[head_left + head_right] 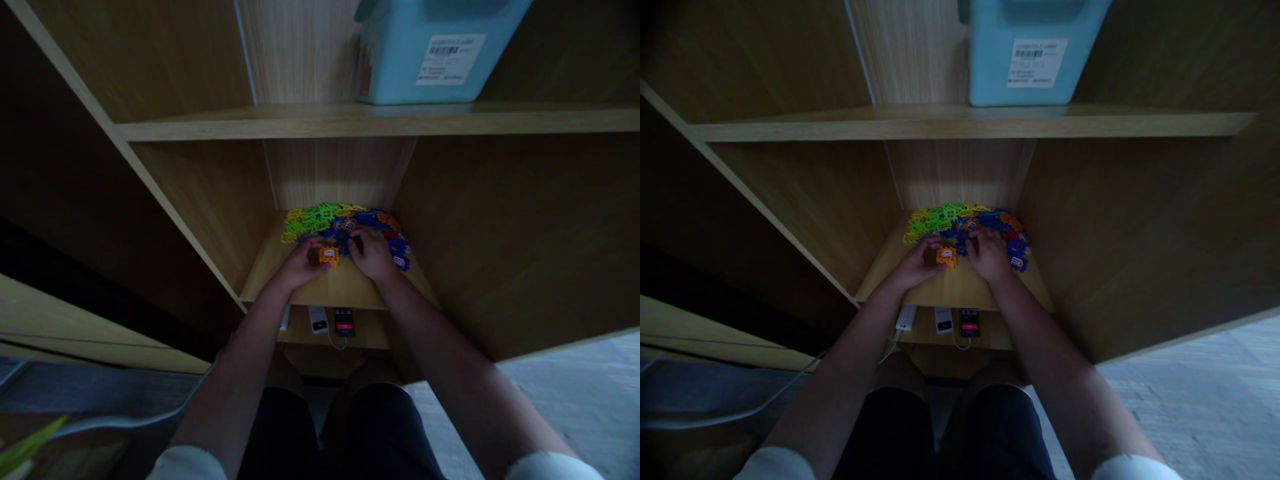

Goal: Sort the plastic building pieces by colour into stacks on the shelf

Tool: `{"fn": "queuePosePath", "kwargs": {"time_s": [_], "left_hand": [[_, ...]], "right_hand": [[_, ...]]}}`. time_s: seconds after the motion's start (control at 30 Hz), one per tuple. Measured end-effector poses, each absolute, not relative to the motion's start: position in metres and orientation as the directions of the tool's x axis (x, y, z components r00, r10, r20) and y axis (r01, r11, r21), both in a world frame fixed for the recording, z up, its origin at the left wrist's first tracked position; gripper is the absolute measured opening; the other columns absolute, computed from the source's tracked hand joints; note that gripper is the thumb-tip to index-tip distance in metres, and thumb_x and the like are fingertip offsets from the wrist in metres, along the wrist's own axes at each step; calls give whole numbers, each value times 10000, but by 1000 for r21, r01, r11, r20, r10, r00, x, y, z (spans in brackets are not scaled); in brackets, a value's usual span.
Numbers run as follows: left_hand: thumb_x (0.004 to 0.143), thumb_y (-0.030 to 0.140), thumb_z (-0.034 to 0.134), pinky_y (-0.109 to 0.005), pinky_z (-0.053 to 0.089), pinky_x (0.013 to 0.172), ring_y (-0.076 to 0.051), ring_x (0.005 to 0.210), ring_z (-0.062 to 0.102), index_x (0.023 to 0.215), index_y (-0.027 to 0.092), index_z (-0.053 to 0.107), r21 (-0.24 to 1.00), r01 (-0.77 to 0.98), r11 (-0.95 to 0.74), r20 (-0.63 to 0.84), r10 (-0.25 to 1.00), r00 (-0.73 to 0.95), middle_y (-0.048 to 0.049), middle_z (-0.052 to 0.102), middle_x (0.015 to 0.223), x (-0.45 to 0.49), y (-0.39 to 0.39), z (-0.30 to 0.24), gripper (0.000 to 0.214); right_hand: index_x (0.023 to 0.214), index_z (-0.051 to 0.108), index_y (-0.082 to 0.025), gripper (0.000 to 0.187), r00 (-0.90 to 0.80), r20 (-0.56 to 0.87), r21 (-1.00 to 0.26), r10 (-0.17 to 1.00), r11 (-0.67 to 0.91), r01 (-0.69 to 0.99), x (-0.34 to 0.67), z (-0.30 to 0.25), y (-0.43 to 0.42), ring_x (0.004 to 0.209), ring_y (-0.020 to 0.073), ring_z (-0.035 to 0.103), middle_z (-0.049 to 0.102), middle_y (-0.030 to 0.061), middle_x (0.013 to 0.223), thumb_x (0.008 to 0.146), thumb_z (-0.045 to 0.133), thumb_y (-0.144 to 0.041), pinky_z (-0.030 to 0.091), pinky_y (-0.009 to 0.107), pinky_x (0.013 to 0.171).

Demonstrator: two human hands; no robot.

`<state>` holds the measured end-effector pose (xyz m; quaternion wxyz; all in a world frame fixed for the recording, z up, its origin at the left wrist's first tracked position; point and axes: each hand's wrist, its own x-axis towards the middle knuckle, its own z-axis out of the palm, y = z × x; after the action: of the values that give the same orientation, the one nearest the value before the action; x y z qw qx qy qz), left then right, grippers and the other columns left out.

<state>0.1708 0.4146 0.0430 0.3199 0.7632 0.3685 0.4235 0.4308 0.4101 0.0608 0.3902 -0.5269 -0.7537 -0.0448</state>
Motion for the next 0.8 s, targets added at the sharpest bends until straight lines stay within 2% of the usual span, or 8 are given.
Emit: {"fn": "queuePosePath", "kwargs": {"time_s": [0.1,0.2,0.37,0.47,0.57,0.8], "left_hand": [[784,389,922,-578,443,1232,-326,1347,644,1461,228,559,794,273,-543,431,820,377,-154,688,1405,171,415,43,785],[776,408,926,-593,425,1246,-338,1365,638,1462,220,557,792,266,-549,442,817,371,-164,691,1405,171,415,44,801],[782,435,918,-591,420,1253,-336,1371,638,1447,226,558,800,269,-537,434,826,360,-163,691,1413,173,412,46,785],[796,459,910,-586,433,1243,-330,1355,649,1436,219,565,799,289,-527,426,836,345,-162,701,1404,174,410,48,766],[813,481,897,-580,442,1239,-325,1349,653,1431,221,574,783,307,-542,439,830,344,-158,704,1400,174,408,50,744],[860,525,855,-573,443,1242,-322,1373,634,1391,230,601,764,340,-549,459,832,313,-150,698,1414,175,403,56,659]], "right_hand": [[1350,687,-158,422,-170,580,-260,797,378,889,428,58,412,1414,377,552,606,170,1569,1047,508,-391,443,551,1200],[1470,632,-143,494,-190,513,-204,837,335,920,423,56,414,1508,379,476,510,156,1675,1052,452,-334,389,584,1247],[1430,672,-169,464,-195,495,-187,846,323,928,422,47,420,1537,399,450,506,142,1683,1032,474,-300,377,645,1250],[1389,698,-190,437,-184,515,-232,837,343,910,425,41,425,1521,421,466,538,143,1656,985,554,-269,381,678,1244],[1416,677,-168,475,-178,534,-273,826,368,889,426,36,428,1496,443,488,554,170,1634,961,578,-259,379,703,1243],[1535,580,-123,595,-172,622,-283,763,425,860,425,45,425,1447,421,543,567,195,1613,951,576,-235,443,640,1237]]}}
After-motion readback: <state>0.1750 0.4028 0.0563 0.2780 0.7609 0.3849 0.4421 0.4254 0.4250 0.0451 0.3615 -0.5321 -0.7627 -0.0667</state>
